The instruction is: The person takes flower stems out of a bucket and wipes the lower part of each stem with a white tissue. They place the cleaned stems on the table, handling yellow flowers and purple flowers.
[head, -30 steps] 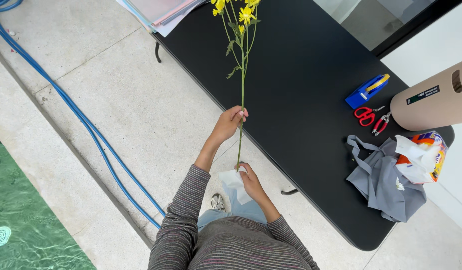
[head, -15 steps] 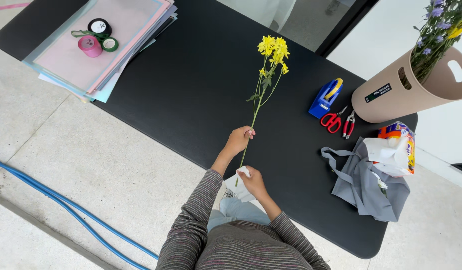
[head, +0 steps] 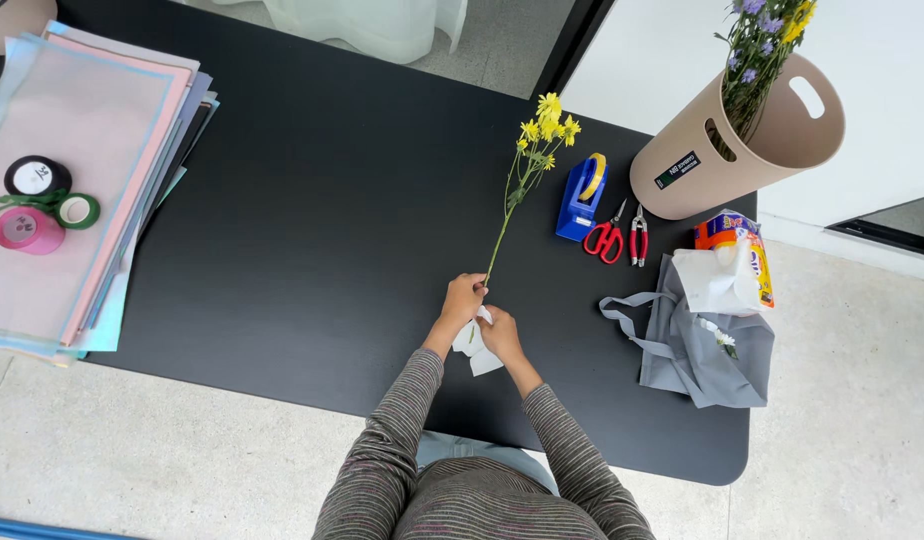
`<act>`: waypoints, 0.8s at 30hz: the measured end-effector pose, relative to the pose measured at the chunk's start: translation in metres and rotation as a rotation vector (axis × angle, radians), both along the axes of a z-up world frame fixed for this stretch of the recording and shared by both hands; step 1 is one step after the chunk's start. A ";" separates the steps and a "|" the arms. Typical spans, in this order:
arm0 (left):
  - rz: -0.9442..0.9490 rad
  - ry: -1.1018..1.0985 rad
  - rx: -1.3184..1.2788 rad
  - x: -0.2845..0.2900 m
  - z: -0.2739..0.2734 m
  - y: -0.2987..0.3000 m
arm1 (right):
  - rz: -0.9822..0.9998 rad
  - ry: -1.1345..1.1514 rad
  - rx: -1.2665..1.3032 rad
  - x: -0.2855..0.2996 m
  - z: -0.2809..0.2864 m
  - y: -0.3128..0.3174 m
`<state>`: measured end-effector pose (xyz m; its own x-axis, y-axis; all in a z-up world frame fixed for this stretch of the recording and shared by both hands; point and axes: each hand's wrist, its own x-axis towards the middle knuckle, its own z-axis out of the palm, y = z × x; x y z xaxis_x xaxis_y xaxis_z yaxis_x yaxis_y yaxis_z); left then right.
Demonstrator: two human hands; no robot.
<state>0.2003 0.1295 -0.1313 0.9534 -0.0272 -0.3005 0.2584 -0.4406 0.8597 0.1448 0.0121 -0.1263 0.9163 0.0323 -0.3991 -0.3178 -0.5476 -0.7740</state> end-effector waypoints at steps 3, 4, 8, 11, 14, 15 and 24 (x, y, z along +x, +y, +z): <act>-0.032 -0.009 0.074 0.022 -0.006 0.002 | -0.017 0.023 -0.035 0.022 -0.012 0.008; -0.037 0.011 0.110 0.028 -0.006 0.004 | -0.017 0.042 -0.066 0.029 -0.021 0.011; -0.037 0.060 0.145 0.053 -0.043 0.006 | -0.042 0.098 -0.120 0.050 -0.060 0.018; -0.065 0.097 0.172 0.065 -0.056 0.006 | -0.063 0.139 -0.132 0.057 -0.069 0.022; -0.086 0.147 0.168 0.070 -0.061 0.007 | -0.088 0.177 -0.127 0.057 -0.058 0.028; -0.097 0.146 0.169 0.071 -0.066 0.007 | -0.098 0.178 -0.126 0.057 -0.064 0.028; -0.122 0.225 0.188 0.073 -0.065 0.005 | 0.004 0.408 -0.092 0.010 -0.015 0.007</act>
